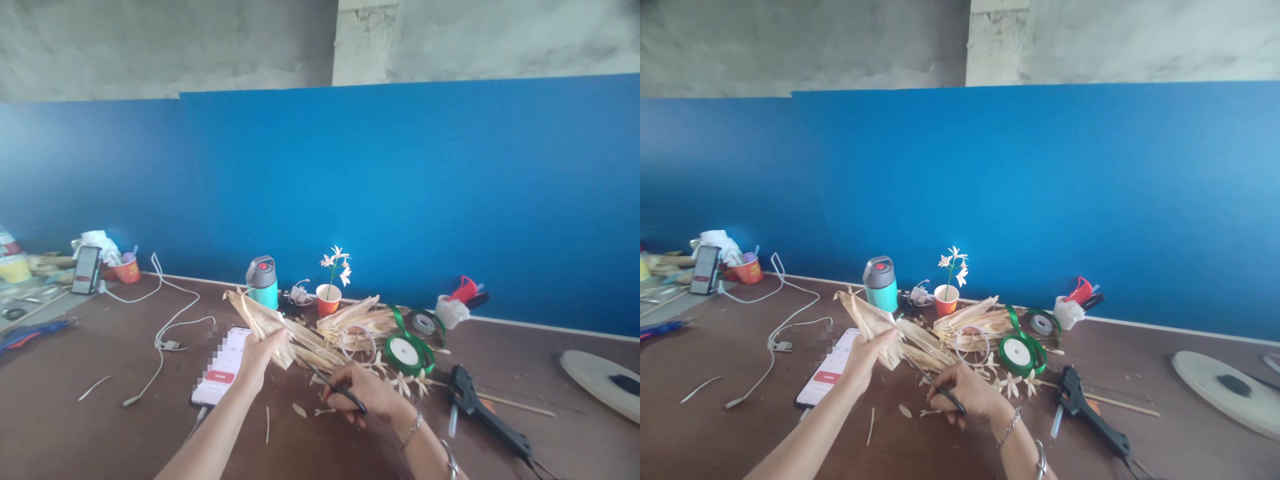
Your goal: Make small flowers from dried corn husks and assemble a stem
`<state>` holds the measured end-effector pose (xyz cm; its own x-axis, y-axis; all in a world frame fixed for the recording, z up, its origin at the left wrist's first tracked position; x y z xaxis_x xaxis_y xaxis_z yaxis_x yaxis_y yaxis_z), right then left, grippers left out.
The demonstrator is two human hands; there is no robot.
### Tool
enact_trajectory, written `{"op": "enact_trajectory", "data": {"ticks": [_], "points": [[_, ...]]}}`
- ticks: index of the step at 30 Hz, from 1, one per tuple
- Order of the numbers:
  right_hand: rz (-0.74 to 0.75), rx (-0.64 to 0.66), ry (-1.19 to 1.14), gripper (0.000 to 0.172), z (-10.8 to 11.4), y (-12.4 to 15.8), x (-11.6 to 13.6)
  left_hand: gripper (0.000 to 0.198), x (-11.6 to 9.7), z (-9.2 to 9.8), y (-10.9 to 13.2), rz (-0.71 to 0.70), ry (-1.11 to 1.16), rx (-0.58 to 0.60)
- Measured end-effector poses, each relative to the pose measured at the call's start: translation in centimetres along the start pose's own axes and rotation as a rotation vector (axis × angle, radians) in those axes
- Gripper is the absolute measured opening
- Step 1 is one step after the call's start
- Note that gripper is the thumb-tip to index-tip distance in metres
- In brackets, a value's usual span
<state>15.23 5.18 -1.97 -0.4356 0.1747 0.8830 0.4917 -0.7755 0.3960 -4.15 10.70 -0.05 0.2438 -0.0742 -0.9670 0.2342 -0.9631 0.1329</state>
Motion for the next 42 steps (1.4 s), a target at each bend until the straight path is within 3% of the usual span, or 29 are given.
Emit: {"op": "enact_trajectory", "data": {"ticks": [6,12,20,27,42], "points": [[-0.005,0.005,-0.018,0.015,-0.1,0.1,0.2,0.040,0.3,-0.2,0.3,0.029,-0.001,0.007],[-0.014,0.009,-0.019,0.017,-0.2,0.1,0.1,0.043,-0.3,-2.1,1.0,-0.009,-0.022,0.156],[-0.022,0.010,-0.021,0.016,-0.3,0.0,-0.3,0.044,-0.3,-3.3,1.7,0.003,-0.031,0.268],[-0.015,0.033,-0.023,0.016,-0.6,0.1,-0.2,0.033,-0.4,-4.1,2.3,0.016,-0.063,0.341],[0.114,-0.002,0.050,0.015,-0.4,-0.1,0.7,0.035,-0.3,-4.3,2.5,0.027,-0.039,0.345]]}}
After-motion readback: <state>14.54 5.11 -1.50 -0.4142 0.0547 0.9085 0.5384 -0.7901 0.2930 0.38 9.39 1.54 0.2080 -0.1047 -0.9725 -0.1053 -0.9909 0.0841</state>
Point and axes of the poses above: each hand's wrist, its own y-axis away from the middle knuckle, its own z-axis out of the back of the hand, x = y × z, the point moved 10 cm from there along -y, towards the middle knuckle, and after that the axes turned 2 degrees about y, right-handed, at the moved point
